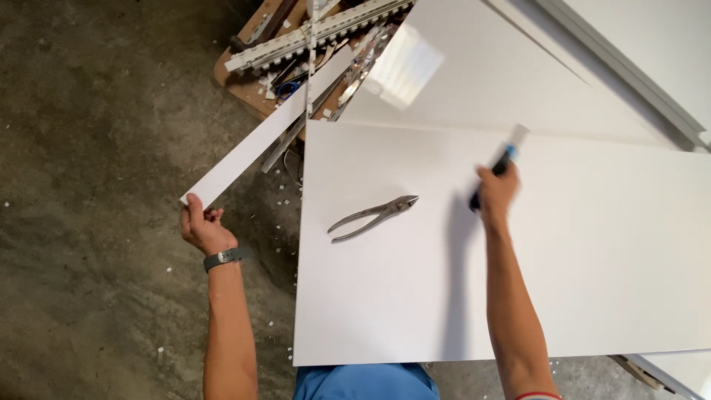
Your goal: Apply glue to white plastic strips and attach them to a panel in a workshop.
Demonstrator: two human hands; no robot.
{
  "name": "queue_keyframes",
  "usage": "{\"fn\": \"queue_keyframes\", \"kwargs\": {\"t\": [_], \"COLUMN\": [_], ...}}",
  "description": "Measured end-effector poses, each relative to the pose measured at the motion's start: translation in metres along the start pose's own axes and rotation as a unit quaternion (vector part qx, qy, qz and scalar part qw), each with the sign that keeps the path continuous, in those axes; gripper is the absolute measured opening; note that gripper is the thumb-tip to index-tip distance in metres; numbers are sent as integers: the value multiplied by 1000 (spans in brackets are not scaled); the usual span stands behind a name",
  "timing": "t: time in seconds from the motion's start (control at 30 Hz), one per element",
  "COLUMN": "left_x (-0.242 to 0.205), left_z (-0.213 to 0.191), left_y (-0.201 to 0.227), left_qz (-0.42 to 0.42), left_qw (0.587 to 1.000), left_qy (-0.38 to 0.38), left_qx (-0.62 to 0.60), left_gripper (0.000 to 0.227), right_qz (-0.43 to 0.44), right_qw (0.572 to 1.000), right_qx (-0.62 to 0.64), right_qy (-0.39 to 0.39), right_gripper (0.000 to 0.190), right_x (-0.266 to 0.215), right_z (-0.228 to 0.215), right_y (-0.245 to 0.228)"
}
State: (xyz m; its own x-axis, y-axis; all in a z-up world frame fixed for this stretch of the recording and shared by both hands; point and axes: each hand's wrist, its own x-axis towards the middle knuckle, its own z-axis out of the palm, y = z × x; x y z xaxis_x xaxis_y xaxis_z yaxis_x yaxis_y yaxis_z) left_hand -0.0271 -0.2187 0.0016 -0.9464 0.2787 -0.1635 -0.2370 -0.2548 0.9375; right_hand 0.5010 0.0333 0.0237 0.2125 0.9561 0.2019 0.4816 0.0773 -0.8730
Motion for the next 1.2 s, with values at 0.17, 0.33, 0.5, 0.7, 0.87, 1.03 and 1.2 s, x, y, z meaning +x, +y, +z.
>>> {"fn": "queue_keyframes", "kwargs": {"t": [0.17, 0.33, 0.5, 0.7, 0.87, 1.03, 1.2], "left_x": [1, 12, 6, -1, 7, 23, 37], "left_z": [4, -18, -27, -36, -41, -55, -49], "left_y": [4, 22, 41, 60, 87, 95, 119], "left_qz": [-56, 55, 67, 105, 137, 144, 207], "left_qw": [993, 989, 991, 988, 985, 980, 971], "left_qy": [-7, 46, 97, 103, 97, 136, 115], "left_qx": [-99, -132, -56, -50, -48, -38, 29], "left_gripper": [61, 70, 70, 67, 61, 55, 47], "right_qz": [197, 380, 465, 424, 429, 481, 334], "right_qw": [948, 839, 791, 811, 833, 855, 934], "right_qx": [92, -70, 86, 170, 121, 9, -109], "right_qy": [234, 384, 388, 365, 329, 194, 59], "right_gripper": [26, 32, 37, 31, 38, 46, 45], "right_x": [-52, -172, -199, -206, -209, -215, -240], "right_z": [-187, -329, -376, -348, -324, -332, -376], "right_y": [176, 231, 331, 269, 237, 309, 311]}}
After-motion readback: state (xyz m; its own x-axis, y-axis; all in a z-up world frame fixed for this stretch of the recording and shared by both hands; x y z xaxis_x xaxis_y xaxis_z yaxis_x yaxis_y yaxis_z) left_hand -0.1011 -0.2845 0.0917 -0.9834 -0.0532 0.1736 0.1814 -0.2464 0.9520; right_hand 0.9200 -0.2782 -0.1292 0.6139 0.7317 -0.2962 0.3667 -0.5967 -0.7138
